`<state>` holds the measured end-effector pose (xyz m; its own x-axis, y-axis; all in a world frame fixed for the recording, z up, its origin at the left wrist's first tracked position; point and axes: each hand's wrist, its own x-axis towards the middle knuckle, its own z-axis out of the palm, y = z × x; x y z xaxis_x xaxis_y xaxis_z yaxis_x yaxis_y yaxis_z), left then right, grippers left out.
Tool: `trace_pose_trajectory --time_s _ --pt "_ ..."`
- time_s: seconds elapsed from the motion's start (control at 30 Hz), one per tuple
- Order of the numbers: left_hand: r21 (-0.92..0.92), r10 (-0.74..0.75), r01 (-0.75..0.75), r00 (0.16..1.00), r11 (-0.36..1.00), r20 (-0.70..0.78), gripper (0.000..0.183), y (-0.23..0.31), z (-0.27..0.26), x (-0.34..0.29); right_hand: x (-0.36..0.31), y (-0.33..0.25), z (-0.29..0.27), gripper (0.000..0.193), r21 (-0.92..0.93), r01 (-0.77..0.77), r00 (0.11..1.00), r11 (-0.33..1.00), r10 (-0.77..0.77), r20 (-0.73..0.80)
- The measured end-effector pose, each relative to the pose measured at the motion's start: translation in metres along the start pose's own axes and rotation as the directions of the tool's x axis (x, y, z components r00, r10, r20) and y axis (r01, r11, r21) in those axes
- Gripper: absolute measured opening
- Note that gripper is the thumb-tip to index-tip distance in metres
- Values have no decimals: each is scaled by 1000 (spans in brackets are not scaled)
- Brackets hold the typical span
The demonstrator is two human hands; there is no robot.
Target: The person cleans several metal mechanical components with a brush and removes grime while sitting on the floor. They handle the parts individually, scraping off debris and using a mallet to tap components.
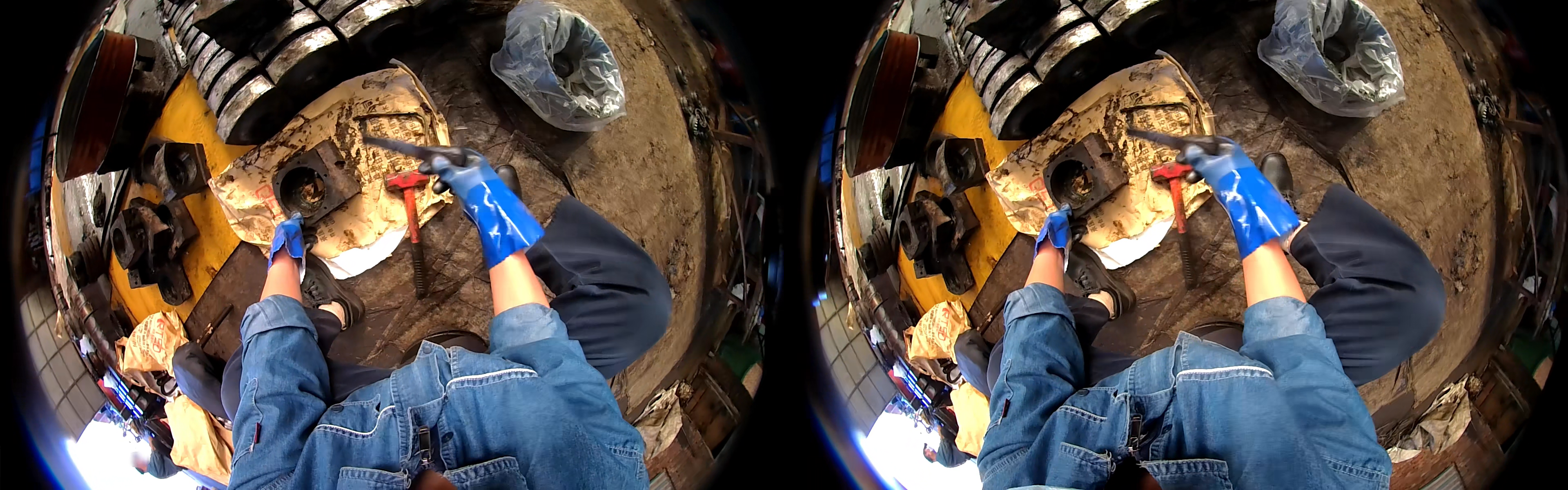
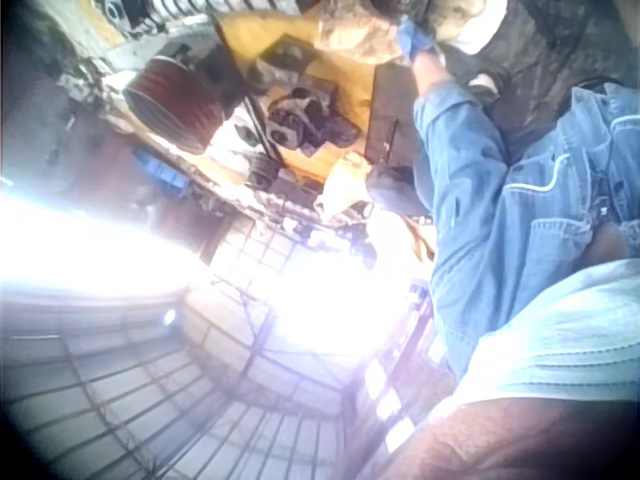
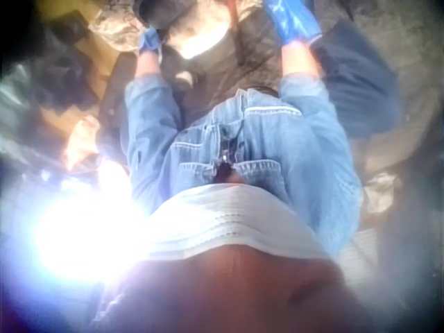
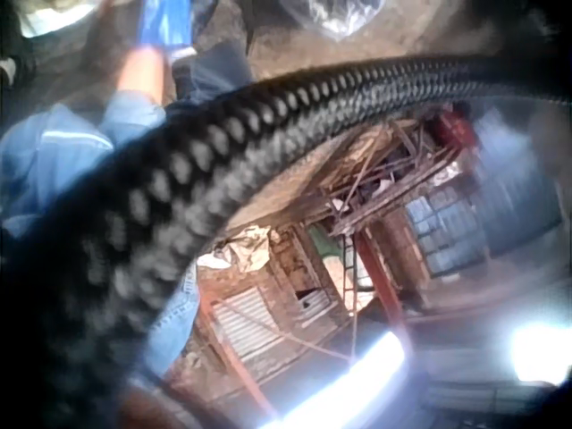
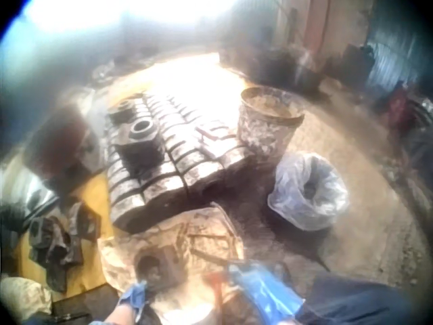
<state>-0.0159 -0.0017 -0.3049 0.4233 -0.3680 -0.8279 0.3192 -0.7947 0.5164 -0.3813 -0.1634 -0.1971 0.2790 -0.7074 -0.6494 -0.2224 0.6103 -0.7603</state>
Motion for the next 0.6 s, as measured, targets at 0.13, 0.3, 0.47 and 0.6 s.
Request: trace_pose_trajectory --time_s 0.13,0.3,0.47,0.6 --pt "47 -8 7 1000 999 15 30 -1 6 9 22 -19 10 27 -583 178 983 793 -173 65" --pt "-70 -37 40 998 997 42 32 -2 -1 7 43 -53 29 29 -686 207 971 697 -60 231" --pt "-43 -21 20 999 999 -30 31 4 9 -1 73 -40 52 24 -714 230 966 661 -67 249" --pt "-27 -27 27 1000 999 -4 32 7 10 -8 84 -46 48 18 -741 230 952 630 13 307"
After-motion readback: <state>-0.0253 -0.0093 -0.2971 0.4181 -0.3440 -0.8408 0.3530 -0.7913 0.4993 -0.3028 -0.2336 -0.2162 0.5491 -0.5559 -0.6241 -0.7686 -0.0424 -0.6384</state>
